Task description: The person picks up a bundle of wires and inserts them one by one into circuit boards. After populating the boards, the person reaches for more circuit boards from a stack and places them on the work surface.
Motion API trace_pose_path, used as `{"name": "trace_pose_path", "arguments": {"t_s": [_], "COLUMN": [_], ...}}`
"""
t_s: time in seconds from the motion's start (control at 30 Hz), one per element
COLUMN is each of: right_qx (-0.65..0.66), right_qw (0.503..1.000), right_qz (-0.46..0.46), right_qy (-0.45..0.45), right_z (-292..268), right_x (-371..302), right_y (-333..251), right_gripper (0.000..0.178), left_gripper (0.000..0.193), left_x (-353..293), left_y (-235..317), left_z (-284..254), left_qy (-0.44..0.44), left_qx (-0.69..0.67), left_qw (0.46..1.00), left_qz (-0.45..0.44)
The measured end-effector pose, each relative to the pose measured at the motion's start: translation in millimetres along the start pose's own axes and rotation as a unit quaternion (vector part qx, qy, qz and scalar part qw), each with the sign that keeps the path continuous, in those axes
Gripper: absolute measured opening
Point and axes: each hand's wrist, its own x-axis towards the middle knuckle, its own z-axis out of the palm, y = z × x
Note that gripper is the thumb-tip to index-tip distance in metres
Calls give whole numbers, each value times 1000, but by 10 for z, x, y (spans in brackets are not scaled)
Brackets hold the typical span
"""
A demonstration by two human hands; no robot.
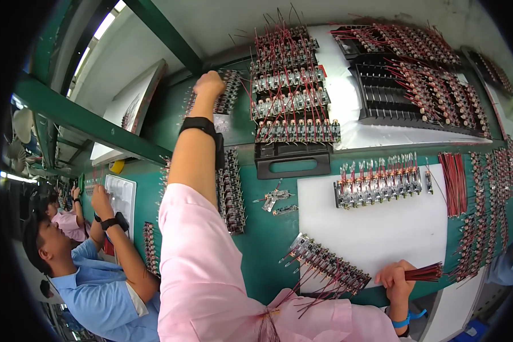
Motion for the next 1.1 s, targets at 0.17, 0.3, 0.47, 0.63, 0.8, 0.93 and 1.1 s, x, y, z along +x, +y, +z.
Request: {"name": "trace_pose_path", "arguments": {"t_s": [0.17,0.3,0.47,0.63,0.8,0.93,1.1], "right_qx": [18,8,11,-3,-3,-10,-15], "right_qw": [999,999,998,996,995,995,995], "right_qz": [-19,-23,-38,-49,-54,-55,-54], "right_qy": [-32,-25,-54,-73,-87,-82,-79], "right_z": [-11,9,-4,-10,-24,-38,-26], "right_x": [-25,-37,-23,-31,-54,-73,-73], "right_y": [29,12,46,32,31,17,13], "right_gripper": [30,29,29,29,29,29,29], "left_gripper": [35,29,24,27,21,18,18], "left_x": [-231,-689,-1735,-2511,-2610,-2604,-2601], "left_y": [-557,-946,-1254,-1257,-1307,-1247,-1218], "left_z": [-557,-1024,-1068,-578,-133,-27,33], "left_qy": [69,66,5,78,63,76,85], "left_qx": [24,43,-71,-129,-141,-144,-143], "left_qw": [997,997,995,987,988,987,986], "left_qz": [-15,-4,73,51,-11,-16,10]}}
